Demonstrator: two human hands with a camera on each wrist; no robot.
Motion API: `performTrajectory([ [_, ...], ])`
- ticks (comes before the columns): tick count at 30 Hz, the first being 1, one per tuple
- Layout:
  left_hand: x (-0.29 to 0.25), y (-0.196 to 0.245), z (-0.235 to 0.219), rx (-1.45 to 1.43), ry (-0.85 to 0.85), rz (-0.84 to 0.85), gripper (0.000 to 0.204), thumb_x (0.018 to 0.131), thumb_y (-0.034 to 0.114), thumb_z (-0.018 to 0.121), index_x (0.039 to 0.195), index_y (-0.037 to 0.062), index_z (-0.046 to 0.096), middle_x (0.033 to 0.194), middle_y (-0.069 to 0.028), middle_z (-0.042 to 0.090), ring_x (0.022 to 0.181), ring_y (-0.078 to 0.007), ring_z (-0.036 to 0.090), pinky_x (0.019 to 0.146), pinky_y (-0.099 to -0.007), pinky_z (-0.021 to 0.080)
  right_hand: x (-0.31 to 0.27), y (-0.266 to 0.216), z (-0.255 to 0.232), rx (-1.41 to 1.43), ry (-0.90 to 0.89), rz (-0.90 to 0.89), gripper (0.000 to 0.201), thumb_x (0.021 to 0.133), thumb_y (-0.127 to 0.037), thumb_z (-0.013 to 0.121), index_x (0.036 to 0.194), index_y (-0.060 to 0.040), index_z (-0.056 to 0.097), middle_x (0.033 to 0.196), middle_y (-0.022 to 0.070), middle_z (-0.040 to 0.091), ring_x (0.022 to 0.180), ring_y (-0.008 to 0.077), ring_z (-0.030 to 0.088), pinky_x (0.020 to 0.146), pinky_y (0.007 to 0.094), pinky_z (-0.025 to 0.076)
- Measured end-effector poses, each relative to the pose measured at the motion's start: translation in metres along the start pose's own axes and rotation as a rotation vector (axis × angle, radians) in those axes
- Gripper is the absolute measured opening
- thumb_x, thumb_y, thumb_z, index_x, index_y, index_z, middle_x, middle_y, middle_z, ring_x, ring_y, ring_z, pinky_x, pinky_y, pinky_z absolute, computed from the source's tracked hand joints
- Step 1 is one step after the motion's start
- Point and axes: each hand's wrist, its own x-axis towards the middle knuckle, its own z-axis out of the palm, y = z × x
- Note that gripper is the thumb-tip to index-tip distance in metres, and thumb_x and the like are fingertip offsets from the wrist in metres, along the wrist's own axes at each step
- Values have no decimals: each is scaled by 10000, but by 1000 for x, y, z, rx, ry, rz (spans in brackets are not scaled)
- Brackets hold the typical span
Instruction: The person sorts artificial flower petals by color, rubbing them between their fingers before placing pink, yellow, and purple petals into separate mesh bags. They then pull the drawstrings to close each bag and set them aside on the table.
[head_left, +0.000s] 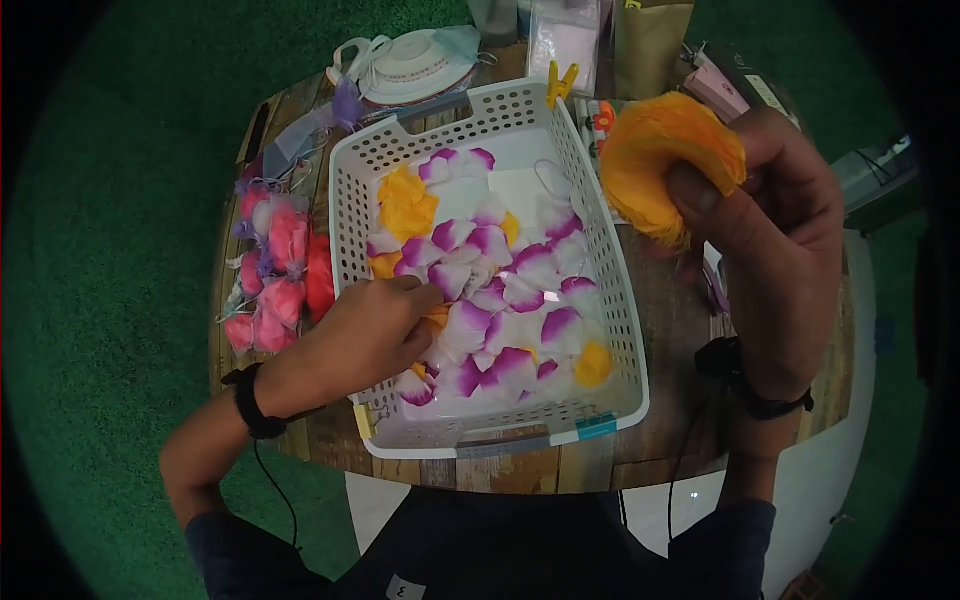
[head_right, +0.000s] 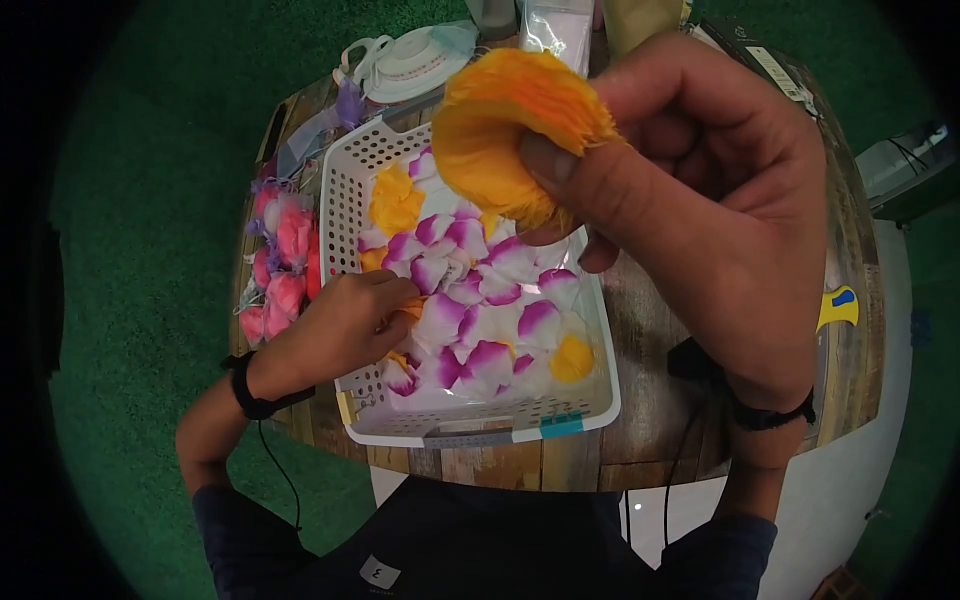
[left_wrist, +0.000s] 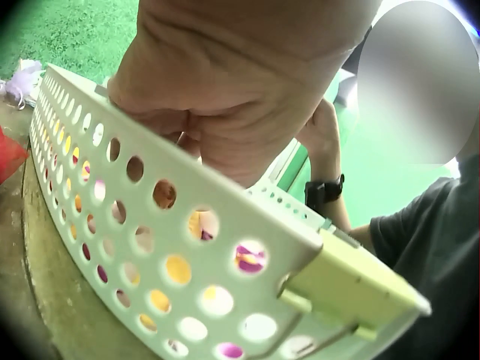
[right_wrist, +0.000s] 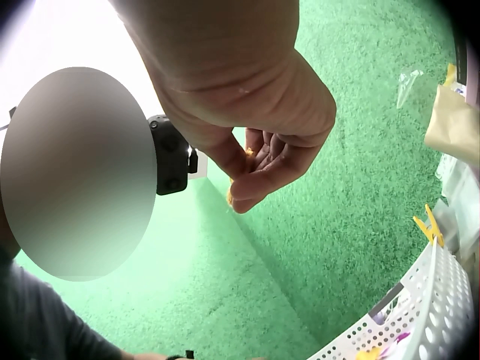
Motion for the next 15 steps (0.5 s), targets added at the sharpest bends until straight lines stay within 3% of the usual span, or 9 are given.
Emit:
performTrajectory([
  [4,1,8,-28,-211,58,-45,280,811,37,654,1064,-75,610,792,-184,646,690,-307,671,634,-356,542,-1,-4,0,50,12,43,126,872,-55,689,962,-27,606,847,68,671,639,114,662,474,196,486],
  [6,-4,9,-38,-546,64,-244,336,878,48,665,1183,-70,587,856,-133,685,753,-190,698,665,-287,551,-1,-3,1,120,-49,76,126,852,-20,701,947,-17,618,856,78,680,658,103,667,486,195,500],
  [7,-6,10,-42,-537,70,-236,336,878,48,665,1183,-70,587,856,-133,685,753,-190,698,665,-287,551,0,-3,0,209,-102,157,138,829,8,715,945,2,640,883,84,687,707,112,678,558,204,528],
  [9,-9,13,-46,-967,75,-258,303,941,69,635,1204,-66,571,922,-91,699,866,-112,683,698,-259,557,-2,-4,3,189,-168,171,151,822,14,720,956,17,650,887,91,687,734,128,684,616,218,540],
  [11,-11,26,-55,-963,103,-228,305,948,67,628,1217,-63,564,956,-88,698,881,-109,679,716,-256,559,-1,1,3,114,-329,207,188,783,35,747,965,29,697,939,120,685,874,174,683,789,283,542],
  [13,-9,36,-59,-965,130,-198,307,955,64,621,1229,-60,557,990,-86,696,895,-106,674,733,-253,561,-5,3,11,-39,-388,-2,205,761,26,761,961,-6,729,1017,132,664,968,186,646,844,307,520],
  [15,-5,44,-58,-1014,219,-114,300,945,52,628,1215,-62,565,1040,-104,693,911,-116,677,774,-253,564,-11,-5,19,-30,-402,80,218,735,6,767,947,-40,746,1114,123,626,1008,202,613,866,313,499],
])
